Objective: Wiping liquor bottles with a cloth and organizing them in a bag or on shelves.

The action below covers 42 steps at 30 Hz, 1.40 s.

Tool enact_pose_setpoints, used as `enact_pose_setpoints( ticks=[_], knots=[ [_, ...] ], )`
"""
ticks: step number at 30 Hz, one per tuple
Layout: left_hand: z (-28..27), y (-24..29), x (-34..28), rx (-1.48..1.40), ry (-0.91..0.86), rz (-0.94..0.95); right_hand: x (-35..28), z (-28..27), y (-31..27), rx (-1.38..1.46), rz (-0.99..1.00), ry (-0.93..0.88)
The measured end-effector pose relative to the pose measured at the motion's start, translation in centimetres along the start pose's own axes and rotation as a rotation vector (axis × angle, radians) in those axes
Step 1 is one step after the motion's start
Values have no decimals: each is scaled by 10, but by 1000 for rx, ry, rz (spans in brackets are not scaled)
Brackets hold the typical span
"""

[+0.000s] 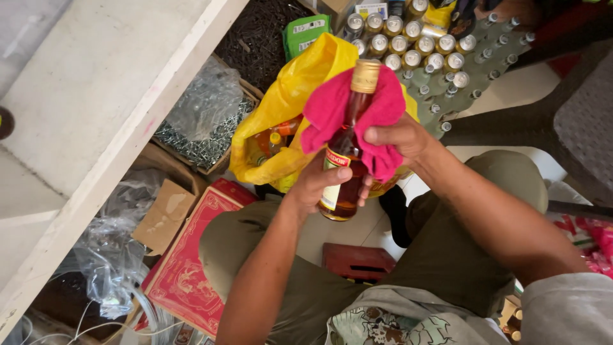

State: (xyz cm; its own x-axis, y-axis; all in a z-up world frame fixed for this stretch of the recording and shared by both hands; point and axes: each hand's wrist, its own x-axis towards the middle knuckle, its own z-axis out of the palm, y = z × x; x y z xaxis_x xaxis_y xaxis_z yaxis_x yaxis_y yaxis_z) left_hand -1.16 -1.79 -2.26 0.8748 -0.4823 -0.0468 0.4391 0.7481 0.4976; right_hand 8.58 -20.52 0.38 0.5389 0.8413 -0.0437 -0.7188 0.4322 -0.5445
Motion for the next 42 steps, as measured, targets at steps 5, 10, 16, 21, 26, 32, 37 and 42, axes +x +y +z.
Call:
enact_pose_setpoints(
  ticks=[5, 10, 16, 21, 26, 32, 37, 42],
  knots=[
    [3, 10, 2, 333, 181, 81, 14, 1, 7, -189, -167, 228],
    [23, 22, 13, 866, 488, 157, 29, 30, 13, -498, -394, 533],
    [17, 4, 7, 564, 470, 91, 31, 47, 8, -559, -356, 578],
    [29, 10, 4, 23, 56, 61, 16, 19, 8, -595, -395, 675],
    [11, 13, -1, 64, 81, -27, 15, 7, 0, -1245, -507, 406],
    [12, 9, 1, -70, 7, -65, 6, 3, 2, -750, -324, 664],
    [11, 3, 3, -136, -45, -161, 15, 38, -8, -817, -434, 551],
    [18, 4, 6, 77, 131, -137, 19, 38, -7, -884, -526, 687]
  ],
)
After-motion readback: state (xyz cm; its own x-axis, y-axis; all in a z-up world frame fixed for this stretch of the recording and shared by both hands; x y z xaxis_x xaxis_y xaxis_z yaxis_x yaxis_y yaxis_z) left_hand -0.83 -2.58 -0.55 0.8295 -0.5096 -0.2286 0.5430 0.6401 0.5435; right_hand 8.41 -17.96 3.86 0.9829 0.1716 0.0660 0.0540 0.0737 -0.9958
